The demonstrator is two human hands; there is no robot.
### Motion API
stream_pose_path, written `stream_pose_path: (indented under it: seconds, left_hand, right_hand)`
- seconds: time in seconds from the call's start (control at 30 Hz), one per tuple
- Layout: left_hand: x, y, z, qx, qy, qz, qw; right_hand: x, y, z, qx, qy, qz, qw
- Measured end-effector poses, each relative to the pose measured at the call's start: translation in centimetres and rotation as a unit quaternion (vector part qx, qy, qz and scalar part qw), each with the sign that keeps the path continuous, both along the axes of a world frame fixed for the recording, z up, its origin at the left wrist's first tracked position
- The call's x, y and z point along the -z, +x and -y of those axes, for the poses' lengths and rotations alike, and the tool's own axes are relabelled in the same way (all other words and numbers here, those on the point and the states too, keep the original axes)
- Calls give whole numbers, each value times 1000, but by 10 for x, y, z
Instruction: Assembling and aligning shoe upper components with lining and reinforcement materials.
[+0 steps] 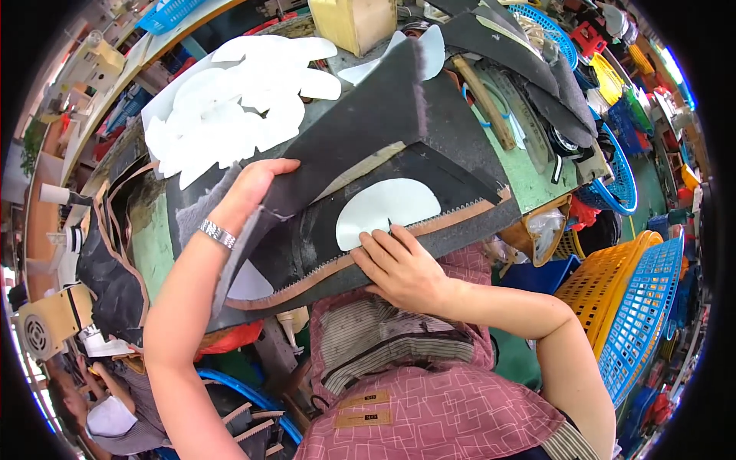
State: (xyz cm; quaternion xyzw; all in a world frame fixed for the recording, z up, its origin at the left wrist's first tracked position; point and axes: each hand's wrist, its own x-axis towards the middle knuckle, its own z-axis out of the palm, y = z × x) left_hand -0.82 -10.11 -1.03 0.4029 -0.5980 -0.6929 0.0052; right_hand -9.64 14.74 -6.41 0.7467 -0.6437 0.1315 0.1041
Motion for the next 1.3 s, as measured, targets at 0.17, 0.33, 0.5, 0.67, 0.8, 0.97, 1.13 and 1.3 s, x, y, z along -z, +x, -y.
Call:
stream_pose_path:
  seconds: [0.17,0.33,0.5,0.67,0.8,0.97,1.13,1.3]
  left_hand:
    - [-11,0,-60,215,-319,13,923]
    - [8,-13,-45,263,-175,-102,943]
    - [50,-67,-21,298,-563,-110,763]
    - [38,-83,-49,254,-447,-81,854]
    - [30,-70,-37,237,-528,66,813]
    - [8,-57,-12,375,-242,107,889]
    - [28,-40,-42,302,-389,48,869]
    - [42,-23,-76,219,-597,-58,770]
  right_hand:
    - [-10,-22,14,-14,0,225,974]
    - [-3,-27,18,0,52,225,973]
    - [-7,-33,21,-26,75,213,974]
    - [7,-33,20,-45,-23,184,982]
    - [11,-35,22,-37,-43,206,977]
    - [1,-32,22,2,-5,246,969]
    - [-2,-8,9,-49,8,117,992]
    - [-7,14,3,-127,29,23,991]
